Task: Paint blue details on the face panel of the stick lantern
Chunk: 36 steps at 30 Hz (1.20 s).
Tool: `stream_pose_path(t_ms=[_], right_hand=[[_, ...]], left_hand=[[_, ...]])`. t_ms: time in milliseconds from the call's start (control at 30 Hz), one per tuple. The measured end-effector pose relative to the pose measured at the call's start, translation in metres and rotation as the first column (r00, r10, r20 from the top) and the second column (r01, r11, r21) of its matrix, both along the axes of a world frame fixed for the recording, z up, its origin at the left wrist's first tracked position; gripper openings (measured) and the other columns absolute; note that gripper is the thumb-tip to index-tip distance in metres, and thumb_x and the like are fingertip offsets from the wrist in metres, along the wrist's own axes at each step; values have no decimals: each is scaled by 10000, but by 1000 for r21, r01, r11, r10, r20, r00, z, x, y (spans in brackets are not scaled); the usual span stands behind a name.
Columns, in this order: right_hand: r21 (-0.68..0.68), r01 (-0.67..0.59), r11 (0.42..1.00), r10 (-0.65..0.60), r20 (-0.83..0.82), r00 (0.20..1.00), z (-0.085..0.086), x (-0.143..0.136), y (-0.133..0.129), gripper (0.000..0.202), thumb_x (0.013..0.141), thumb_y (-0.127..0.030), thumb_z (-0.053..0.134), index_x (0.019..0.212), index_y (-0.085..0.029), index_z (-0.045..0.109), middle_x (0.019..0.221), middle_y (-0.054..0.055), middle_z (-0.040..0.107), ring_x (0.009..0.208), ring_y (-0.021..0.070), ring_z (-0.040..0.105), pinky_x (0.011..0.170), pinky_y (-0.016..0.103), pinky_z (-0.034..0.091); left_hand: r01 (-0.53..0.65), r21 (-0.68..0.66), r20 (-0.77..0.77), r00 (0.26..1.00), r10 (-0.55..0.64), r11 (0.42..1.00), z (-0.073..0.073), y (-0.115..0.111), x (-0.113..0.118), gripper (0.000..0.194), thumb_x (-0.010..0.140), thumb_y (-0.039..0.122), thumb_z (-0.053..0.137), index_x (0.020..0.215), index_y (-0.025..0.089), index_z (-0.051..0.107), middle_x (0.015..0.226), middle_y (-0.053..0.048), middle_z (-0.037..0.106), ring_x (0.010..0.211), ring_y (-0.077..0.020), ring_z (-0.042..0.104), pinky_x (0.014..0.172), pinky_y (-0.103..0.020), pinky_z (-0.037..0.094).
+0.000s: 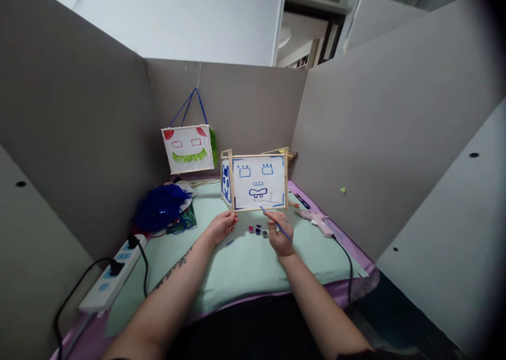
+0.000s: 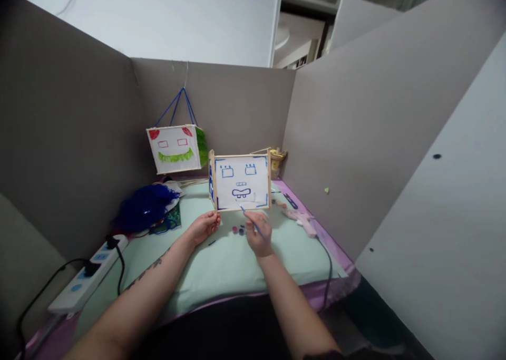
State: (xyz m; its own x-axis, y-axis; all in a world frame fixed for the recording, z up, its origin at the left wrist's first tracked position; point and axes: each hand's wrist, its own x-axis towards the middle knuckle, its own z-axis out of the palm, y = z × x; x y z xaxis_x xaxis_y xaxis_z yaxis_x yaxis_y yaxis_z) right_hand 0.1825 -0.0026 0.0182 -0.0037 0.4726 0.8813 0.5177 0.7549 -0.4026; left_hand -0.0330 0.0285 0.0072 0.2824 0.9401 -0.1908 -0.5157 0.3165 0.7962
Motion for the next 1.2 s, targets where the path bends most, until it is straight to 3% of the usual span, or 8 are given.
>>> stream_pose_path(t_ms=[233, 1200], right_hand=[[-56, -36, 998, 41, 93, 995, -3, -2, 7, 301, 916, -245, 430, 1154, -209, 610, 1045, 83, 679, 990, 217, 599, 886, 418, 473], [-131, -38, 991, 47, 67, 997, -7, 1, 9, 288, 926, -244, 433, 1139, -203, 622, 1030, 81, 678, 988, 213, 577, 880, 400, 469]], left_hand=[[35, -15, -30, 999, -35, 999, -2, 0, 0, 98, 693, 57, 721, 727, 96, 638, 661, -43, 620, 538, -82, 561, 493, -163, 407], [53, 9, -64, 997, -52, 999, -7, 3, 0, 66, 714, 85, 715, 727, 104, 654, 671, -44, 620, 561, -80, 559, 527, -166, 416]])
